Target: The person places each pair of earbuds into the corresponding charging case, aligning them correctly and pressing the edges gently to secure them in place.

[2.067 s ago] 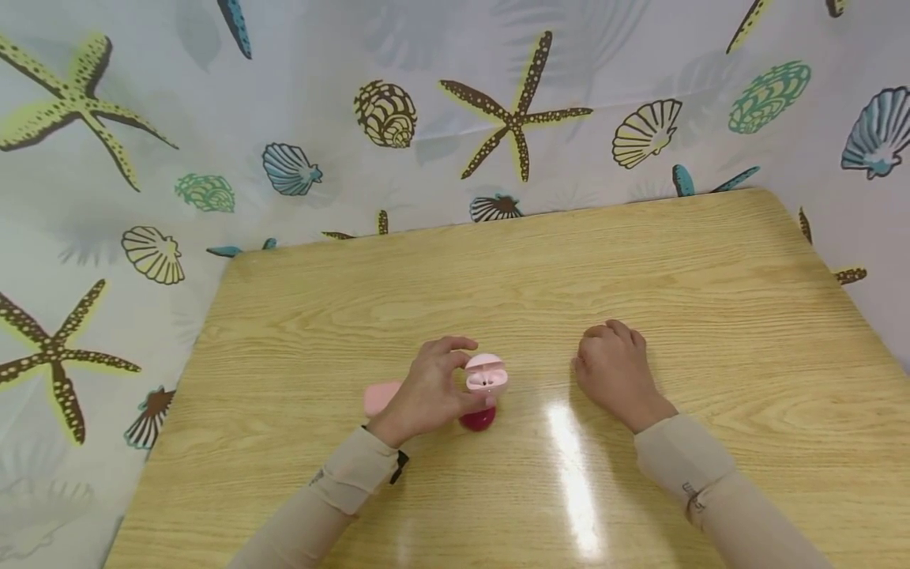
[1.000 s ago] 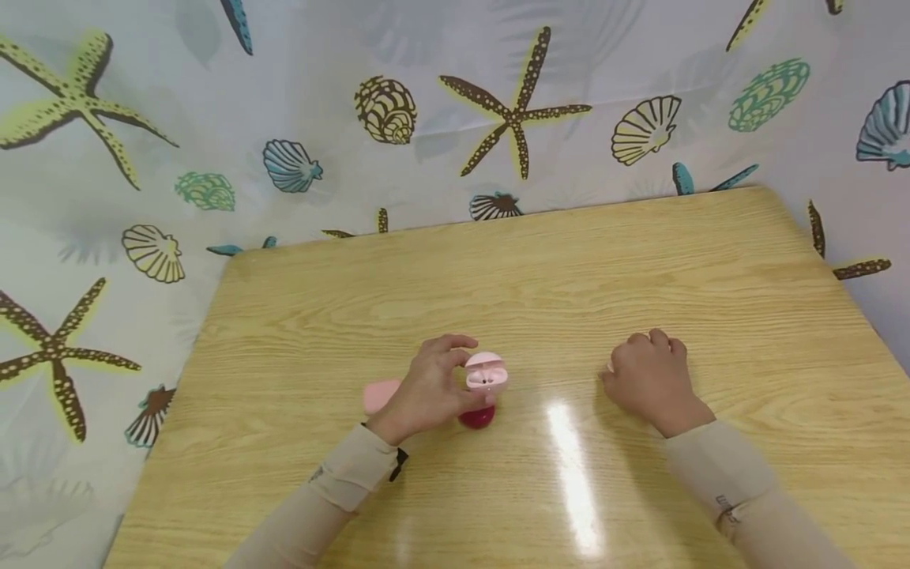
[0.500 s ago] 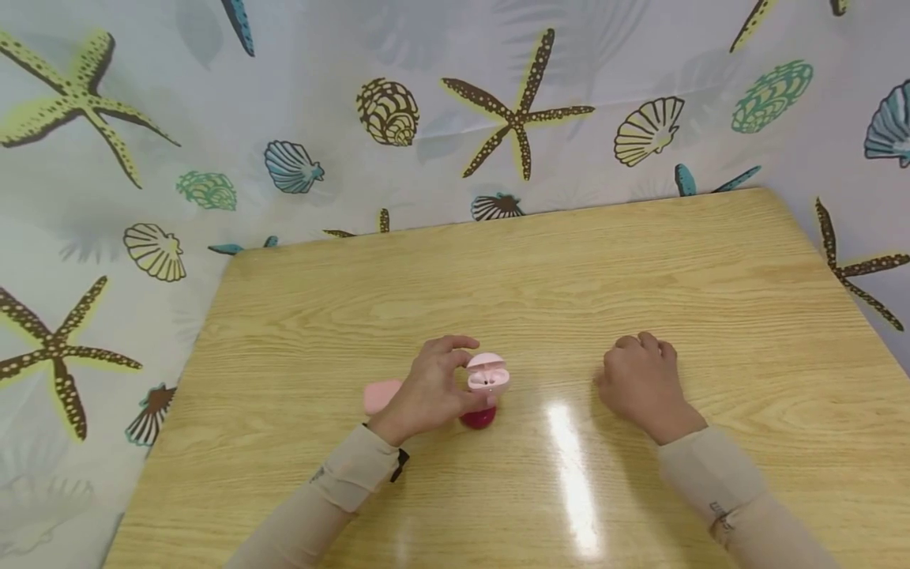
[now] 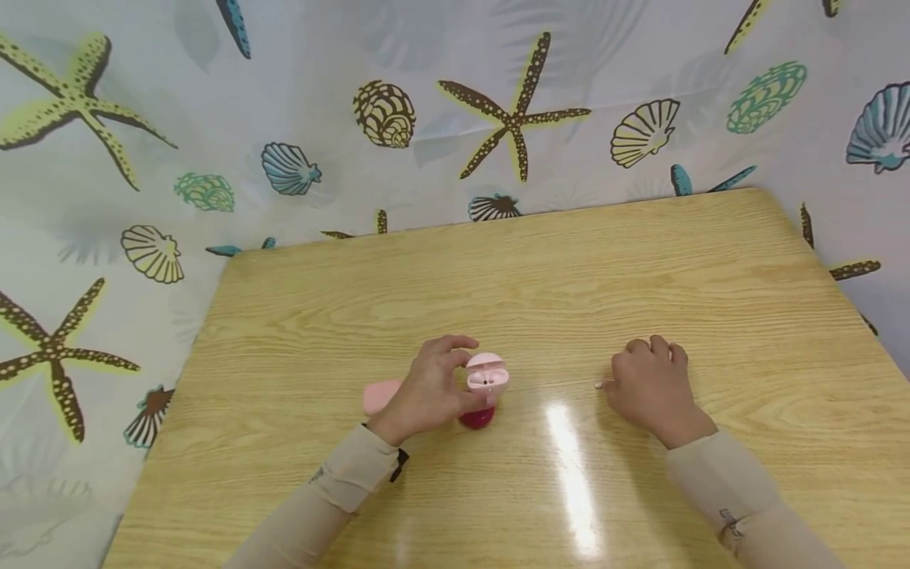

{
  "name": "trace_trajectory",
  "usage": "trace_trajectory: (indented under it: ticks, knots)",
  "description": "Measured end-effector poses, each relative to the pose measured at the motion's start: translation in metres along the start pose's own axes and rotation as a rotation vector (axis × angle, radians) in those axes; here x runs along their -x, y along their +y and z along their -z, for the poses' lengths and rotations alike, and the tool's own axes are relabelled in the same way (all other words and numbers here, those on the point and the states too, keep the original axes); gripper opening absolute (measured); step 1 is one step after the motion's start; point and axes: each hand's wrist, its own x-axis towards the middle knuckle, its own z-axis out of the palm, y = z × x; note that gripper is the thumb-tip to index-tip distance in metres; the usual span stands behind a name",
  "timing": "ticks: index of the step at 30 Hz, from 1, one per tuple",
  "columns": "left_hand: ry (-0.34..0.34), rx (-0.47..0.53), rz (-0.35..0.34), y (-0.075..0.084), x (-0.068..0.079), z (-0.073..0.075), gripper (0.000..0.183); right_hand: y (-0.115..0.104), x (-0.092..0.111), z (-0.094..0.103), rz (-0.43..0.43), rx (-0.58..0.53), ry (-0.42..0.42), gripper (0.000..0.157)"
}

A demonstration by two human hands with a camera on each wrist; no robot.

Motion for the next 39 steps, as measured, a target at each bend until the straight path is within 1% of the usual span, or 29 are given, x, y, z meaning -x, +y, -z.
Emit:
trace_trajectory:
  ticks: [5,13,22,25,35,37,39]
  knots:
    - [0.010,-0.010,-0.004,0.0000,-0.0003,-0.0001,0.043,0.0006,0.0004,-0.0002,-0.008,0.006,0.011,0.030]
    - [0.004,-0.003,0.002,0.0005,0.0004,0.0003,0.041,0.0000,-0.0008,-0.0034,0.003,0.027,0.023,0.018]
    - [-0.001,-0.002,0.002,0.0006,0.0011,0.0008,0.041,-0.0023,-0.0014,-0.0079,0.025,-0.007,0.068,0.016]
    - [0.002,-0.010,0.001,0.0006,0.0015,0.0010,0.042,-0.0022,-0.0012,-0.0081,0.021,-0.003,0.074,0.016]
    - [0.018,-0.007,-0.014,-0.0011,0.0004,0.0012,0.043,-0.0021,-0.0008,-0.0054,-0.015,0.015,0.068,0.026]
    - [0.019,-0.005,-0.017,-0.0012,0.0003,0.0013,0.042,-0.0021,-0.0004,-0.0060,-0.005,0.013,0.077,0.024]
    - [0.017,-0.008,-0.019,-0.0012,0.0006,0.0012,0.041,-0.0029,-0.0003,-0.0067,0.015,0.013,0.098,0.019]
